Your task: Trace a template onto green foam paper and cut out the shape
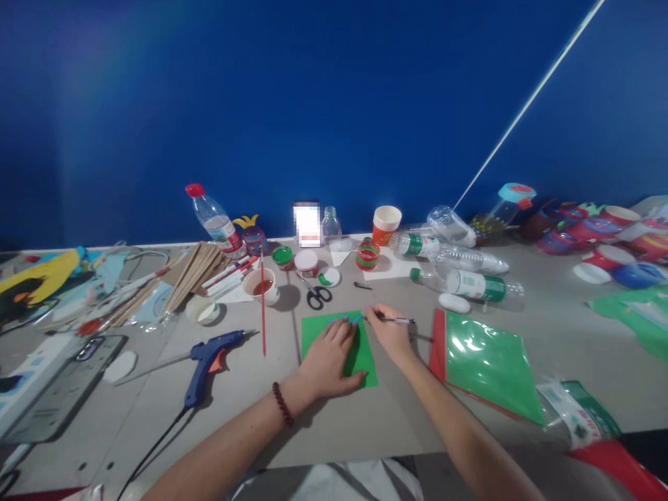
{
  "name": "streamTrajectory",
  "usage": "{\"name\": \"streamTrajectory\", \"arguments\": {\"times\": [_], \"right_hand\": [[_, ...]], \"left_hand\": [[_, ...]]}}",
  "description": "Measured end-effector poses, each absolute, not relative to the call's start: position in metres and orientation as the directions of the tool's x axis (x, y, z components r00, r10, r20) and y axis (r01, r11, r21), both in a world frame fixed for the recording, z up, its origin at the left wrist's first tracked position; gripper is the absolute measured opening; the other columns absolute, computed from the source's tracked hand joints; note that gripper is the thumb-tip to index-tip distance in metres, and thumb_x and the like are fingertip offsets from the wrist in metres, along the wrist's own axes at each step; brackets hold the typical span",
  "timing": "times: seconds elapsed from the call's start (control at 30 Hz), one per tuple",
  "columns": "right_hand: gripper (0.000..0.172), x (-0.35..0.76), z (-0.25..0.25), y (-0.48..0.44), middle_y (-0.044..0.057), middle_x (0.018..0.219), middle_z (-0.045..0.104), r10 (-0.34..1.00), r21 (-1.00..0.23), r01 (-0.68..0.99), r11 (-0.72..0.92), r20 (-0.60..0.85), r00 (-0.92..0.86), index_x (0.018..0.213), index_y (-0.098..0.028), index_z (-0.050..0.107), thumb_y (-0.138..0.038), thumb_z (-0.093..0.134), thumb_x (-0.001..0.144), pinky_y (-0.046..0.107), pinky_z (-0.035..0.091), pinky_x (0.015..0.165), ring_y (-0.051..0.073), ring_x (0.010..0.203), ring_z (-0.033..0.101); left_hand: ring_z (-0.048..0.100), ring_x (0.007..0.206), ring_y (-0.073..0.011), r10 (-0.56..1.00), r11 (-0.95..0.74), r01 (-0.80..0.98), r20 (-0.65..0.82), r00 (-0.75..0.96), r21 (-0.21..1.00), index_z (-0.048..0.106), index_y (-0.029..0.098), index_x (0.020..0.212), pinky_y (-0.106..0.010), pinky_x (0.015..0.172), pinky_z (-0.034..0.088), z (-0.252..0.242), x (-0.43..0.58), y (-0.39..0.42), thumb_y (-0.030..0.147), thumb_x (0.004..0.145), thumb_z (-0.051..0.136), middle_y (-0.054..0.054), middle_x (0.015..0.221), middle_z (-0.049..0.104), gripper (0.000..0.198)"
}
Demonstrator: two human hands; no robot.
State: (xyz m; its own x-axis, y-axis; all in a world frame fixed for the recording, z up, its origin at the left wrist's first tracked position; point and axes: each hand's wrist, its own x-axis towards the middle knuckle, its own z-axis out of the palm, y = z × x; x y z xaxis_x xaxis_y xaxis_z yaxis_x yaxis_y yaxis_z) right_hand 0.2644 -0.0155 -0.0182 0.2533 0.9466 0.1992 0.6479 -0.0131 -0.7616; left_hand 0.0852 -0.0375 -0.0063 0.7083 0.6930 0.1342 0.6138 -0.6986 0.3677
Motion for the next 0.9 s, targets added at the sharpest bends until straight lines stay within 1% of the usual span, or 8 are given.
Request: {"name": "streamTrajectory", "arguments": {"times": [0.13,0.3,0.4,0.5,0.7,0.9], "right_hand": [[0.045,0.264,-0.017,-0.017,-0.002,0.045,0.049,0.940,-0.754,0.657,-0.009,0.218,0.264,0.051,-0.022,0.048,-0.053,0.048,0.083,0.026,0.035,0.051,0.014,0.047,0.045],[0.045,0.264,-0.017,-0.018,-0.003,0.044,0.048,0.941,-0.785,0.619,-0.016,0.198,0.275,0.052,-0.022,0.049,-0.053,0.047,0.084,0.026,0.035,0.050,0.015,0.047,0.046],[0.045,0.265,-0.016,-0.018,-0.003,0.044,0.048,0.943,-0.784,0.620,-0.013,0.196,0.268,0.052,-0.022,0.049,-0.054,0.048,0.084,0.026,0.035,0.049,0.015,0.047,0.045],[0.046,0.264,-0.017,-0.018,-0.003,0.044,0.048,0.945,-0.782,0.623,-0.009,0.197,0.260,0.052,-0.022,0.048,-0.054,0.048,0.084,0.026,0.034,0.050,0.015,0.047,0.045],[0.046,0.263,-0.016,-0.018,-0.002,0.046,0.048,0.945,-0.764,0.646,-0.003,0.209,0.252,0.052,-0.022,0.046,-0.054,0.046,0.084,0.026,0.034,0.051,0.015,0.048,0.045],[0.048,0.262,-0.015,-0.017,-0.003,0.043,0.046,0.941,-0.756,0.655,0.015,0.232,0.245,0.050,-0.022,0.045,-0.057,0.047,0.083,0.026,0.033,0.048,0.014,0.045,0.042]], "left_hand": [[0.042,0.127,-0.0331,0.689,-0.704,0.615,0.134,0.712,0.355,0.048,0.009,0.129,-0.045,0.112,0.031,-0.005,0.085,-0.036,0.056,0.074,0.059,-0.018,0.132,0.051,0.073],[0.042,0.128,-0.0329,0.669,-0.722,0.598,0.130,0.732,0.349,0.046,0.011,0.132,-0.046,0.107,0.036,-0.004,0.081,-0.030,0.050,0.078,0.057,-0.017,0.146,0.042,0.068],[0.044,0.126,-0.0305,0.654,-0.731,0.582,0.120,0.747,0.356,0.045,0.013,0.133,-0.046,0.105,0.039,-0.002,0.078,-0.026,0.042,0.080,0.056,-0.014,0.145,0.045,0.061],[0.045,0.125,-0.0286,0.644,-0.741,0.576,0.124,0.755,0.345,0.045,0.013,0.134,-0.044,0.106,0.038,-0.001,0.077,-0.025,0.035,0.082,0.053,-0.014,0.144,0.046,0.058],[0.044,0.127,-0.0285,0.641,-0.747,0.581,0.120,0.758,0.322,0.045,0.010,0.136,-0.042,0.108,0.037,-0.001,0.078,-0.025,0.034,0.083,0.051,-0.014,0.145,0.046,0.058],[0.044,0.127,-0.0286,0.645,-0.744,0.586,0.116,0.755,0.322,0.044,0.011,0.136,-0.043,0.107,0.038,0.000,0.078,-0.025,0.033,0.083,0.051,-0.013,0.145,0.046,0.057]]}}
